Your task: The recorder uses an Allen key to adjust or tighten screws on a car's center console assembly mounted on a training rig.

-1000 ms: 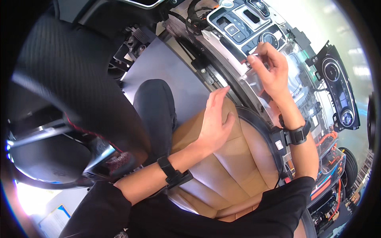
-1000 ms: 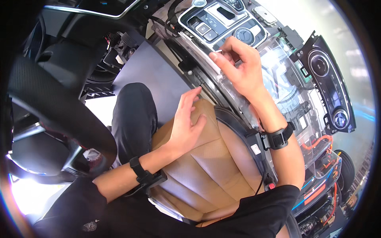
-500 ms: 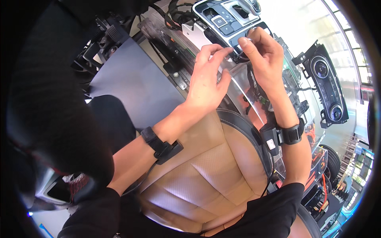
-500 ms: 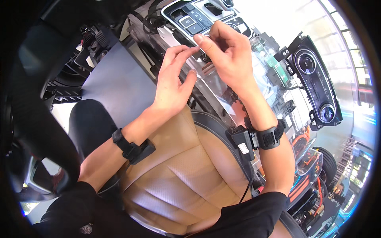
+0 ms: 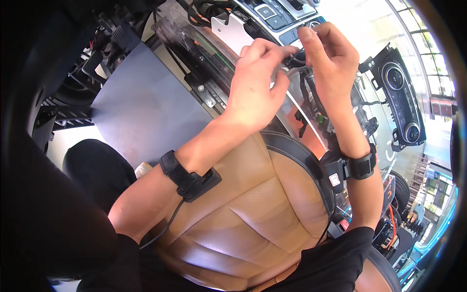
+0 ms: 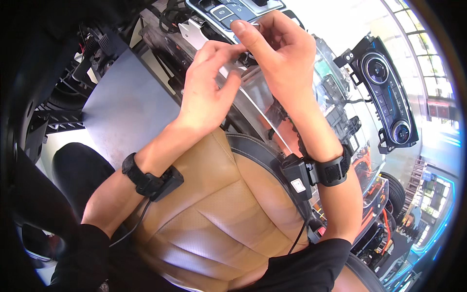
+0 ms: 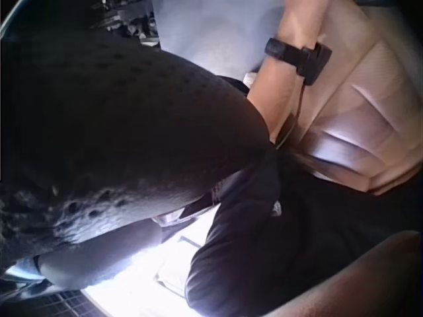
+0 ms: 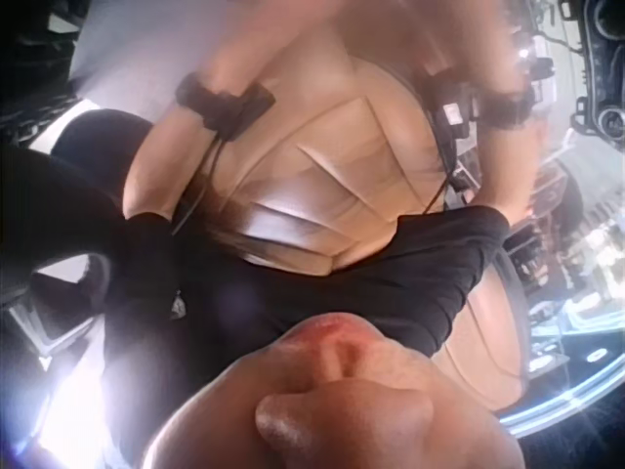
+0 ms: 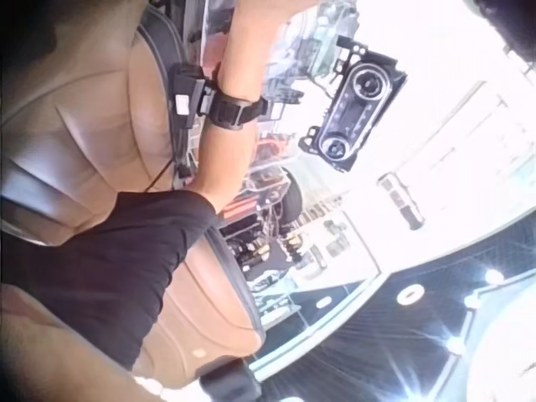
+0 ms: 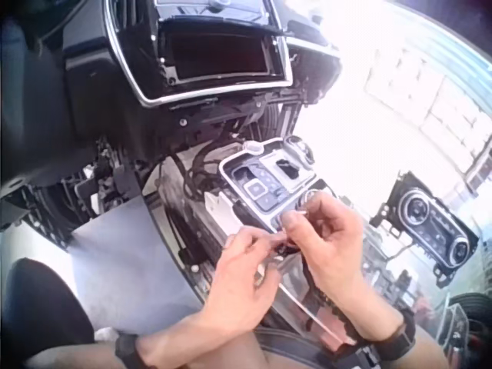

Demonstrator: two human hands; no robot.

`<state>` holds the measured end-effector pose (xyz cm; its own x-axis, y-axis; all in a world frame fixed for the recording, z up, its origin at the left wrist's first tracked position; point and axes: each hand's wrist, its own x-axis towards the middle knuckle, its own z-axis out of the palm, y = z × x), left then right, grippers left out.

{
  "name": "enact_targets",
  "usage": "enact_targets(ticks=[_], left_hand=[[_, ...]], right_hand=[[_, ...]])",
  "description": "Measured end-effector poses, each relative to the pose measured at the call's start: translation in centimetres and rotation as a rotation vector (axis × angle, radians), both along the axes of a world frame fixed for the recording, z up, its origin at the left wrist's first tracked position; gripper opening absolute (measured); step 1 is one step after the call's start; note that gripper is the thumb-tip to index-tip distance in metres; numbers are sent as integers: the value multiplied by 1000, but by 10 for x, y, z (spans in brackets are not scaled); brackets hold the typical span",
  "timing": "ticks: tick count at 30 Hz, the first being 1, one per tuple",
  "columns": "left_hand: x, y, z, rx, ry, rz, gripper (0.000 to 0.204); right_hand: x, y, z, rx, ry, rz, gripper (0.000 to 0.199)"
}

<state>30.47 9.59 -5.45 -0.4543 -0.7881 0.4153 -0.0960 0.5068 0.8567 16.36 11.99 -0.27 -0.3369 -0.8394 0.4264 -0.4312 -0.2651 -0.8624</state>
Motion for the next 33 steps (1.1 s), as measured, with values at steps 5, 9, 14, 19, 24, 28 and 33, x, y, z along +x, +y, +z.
enact_targets(ticks=[5,9,14,19,24,28,33], left_hand=[[-1,-1,2,73,-19,-37,39],[-1,-3,0,76,-2,-51,38],[1,-1,-1,92,14,-69,38],[2,-1,0,58,4,-60,41],[-2,-6,8,-33,93,14,40],[-6,-15,26,178,424,-88,34],[-3,-10,47,332,442,-167,27]], right_hand=[[11,1,6,38,-9,-204,40],[10,2,7,128,102,-232,49],[8,2,7,75,131,-214,48],[9,5,12,81,245,-178,47],[9,4,11,113,123,-151,48],[4,3,4,88,104,-123,47],[-8,-2,-7,-26,86,35,39]])
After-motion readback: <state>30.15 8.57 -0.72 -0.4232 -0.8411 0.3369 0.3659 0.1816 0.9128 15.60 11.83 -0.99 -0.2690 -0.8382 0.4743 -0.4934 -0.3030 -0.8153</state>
